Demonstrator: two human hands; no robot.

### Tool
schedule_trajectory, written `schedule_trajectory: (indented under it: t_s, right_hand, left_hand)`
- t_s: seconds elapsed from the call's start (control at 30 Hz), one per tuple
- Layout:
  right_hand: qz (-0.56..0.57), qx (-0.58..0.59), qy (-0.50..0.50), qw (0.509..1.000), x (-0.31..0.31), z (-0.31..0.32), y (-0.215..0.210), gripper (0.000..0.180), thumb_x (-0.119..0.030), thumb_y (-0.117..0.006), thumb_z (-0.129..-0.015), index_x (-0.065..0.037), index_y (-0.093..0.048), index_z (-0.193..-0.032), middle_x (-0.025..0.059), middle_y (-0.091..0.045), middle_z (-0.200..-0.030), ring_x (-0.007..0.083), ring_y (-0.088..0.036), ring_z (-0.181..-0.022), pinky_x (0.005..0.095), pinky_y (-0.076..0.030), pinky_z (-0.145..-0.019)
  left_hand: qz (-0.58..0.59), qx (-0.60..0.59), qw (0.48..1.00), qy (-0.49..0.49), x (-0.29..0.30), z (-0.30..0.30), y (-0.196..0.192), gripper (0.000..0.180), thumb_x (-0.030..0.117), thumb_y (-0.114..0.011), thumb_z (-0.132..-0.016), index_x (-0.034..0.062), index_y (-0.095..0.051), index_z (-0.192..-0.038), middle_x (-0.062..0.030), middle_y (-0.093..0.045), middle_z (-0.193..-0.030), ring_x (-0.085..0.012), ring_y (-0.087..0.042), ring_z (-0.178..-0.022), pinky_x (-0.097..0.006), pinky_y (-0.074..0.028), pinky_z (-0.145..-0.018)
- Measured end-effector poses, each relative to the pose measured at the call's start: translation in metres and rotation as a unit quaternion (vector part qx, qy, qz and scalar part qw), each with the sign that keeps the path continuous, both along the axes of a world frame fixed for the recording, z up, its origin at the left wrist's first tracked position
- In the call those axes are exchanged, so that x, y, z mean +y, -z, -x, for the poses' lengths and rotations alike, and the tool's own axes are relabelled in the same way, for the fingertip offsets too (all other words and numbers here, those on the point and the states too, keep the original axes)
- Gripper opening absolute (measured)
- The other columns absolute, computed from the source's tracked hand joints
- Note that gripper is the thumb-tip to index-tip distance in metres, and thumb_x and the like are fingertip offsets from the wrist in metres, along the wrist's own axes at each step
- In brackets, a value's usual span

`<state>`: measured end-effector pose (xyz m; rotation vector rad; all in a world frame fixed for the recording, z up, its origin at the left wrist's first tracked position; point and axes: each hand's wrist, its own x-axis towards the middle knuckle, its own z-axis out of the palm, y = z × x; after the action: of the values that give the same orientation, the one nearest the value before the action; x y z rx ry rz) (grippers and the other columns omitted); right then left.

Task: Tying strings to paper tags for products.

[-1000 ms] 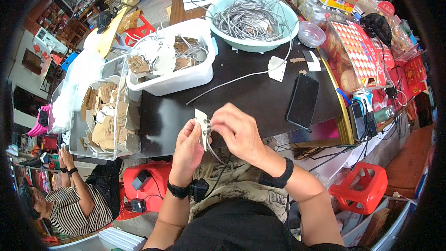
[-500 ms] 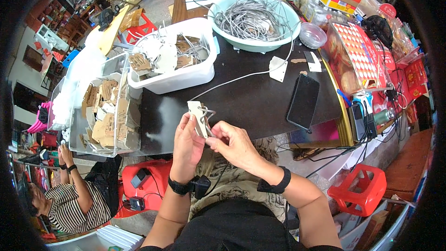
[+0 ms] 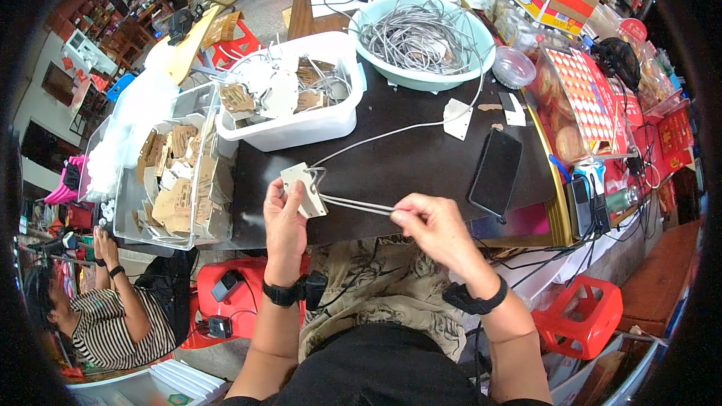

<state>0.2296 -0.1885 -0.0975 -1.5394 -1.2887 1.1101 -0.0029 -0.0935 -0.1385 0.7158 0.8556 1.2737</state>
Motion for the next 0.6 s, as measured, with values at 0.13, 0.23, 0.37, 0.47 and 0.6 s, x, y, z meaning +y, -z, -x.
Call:
schedule_trajectory:
  t_s: [0.13,0.23,0.37,0.47,0.6]
  right_hand:
    - [-0.050,-0.177,0.015,0.983,0.006,-0.014,-0.024,0.011,-0.010,-0.066,-0.088,0.001,-0.067,-0.088,0.0134,-0.066,-0.071,0.0215,-0.065,-0.062,0.0328,-0.049,-0.060]
    - [-0.169,-0.250,-0.026,0.953,0.014,-0.003,-0.029,0.011,-0.011,-0.067,-0.086,-0.001,-0.066,-0.086,0.0160,-0.067,-0.079,0.0351,-0.066,-0.071,0.0394,-0.050,-0.061]
    - [-0.196,-0.330,-0.118,0.916,0.026,0.013,-0.046,0.011,-0.007,-0.064,-0.087,-0.004,-0.063,-0.097,0.0129,-0.063,-0.085,0.0320,-0.062,-0.082,0.0413,-0.044,-0.079]
    - [-0.287,-0.270,0.003,0.919,0.031,0.019,-0.056,0.019,-0.006,-0.066,-0.085,-0.003,-0.061,-0.103,0.0151,-0.061,-0.093,0.0323,-0.061,-0.085,0.0408,-0.044,-0.082]
    - [-0.266,-0.047,0.178,0.946,0.024,0.015,-0.033,0.012,-0.009,-0.060,-0.095,-0.001,-0.060,-0.103,0.0070,-0.059,-0.095,0.0157,-0.057,-0.083,0.0270,-0.046,-0.073]
  left_hand:
    - [-0.113,0.279,0.950,-0.082,-0.002,0.010,0.009,0.042,0.004,-0.066,-0.091,-0.0011,-0.045,-0.127,-0.0150,-0.061,-0.114,-0.0206,-0.063,-0.099,-0.033,-0.052,-0.085]
    - [-0.332,0.695,0.606,-0.198,-0.017,-0.012,-0.029,0.055,-0.002,-0.065,-0.086,0.0039,-0.046,-0.137,-0.0176,-0.049,-0.135,-0.0233,-0.064,-0.098,-0.034,-0.054,-0.083]
    - [-0.205,0.278,0.921,0.179,-0.041,-0.046,-0.070,0.042,-0.003,-0.052,-0.097,0.0028,-0.049,-0.138,-0.0109,-0.060,-0.121,-0.0130,-0.065,-0.085,-0.024,-0.051,-0.066]
    - [-0.221,0.294,0.916,0.157,-0.032,-0.053,-0.057,0.025,0.005,-0.054,-0.099,-0.0001,-0.062,-0.123,-0.0072,-0.067,-0.099,-0.0108,-0.064,-0.075,-0.024,-0.051,-0.064]
    - [-0.128,0.247,0.951,0.132,-0.023,-0.049,-0.059,0.023,0.018,-0.056,-0.102,0.0011,-0.071,-0.106,-0.0031,-0.068,-0.083,-0.0072,-0.062,-0.071,-0.021,-0.048,-0.063]
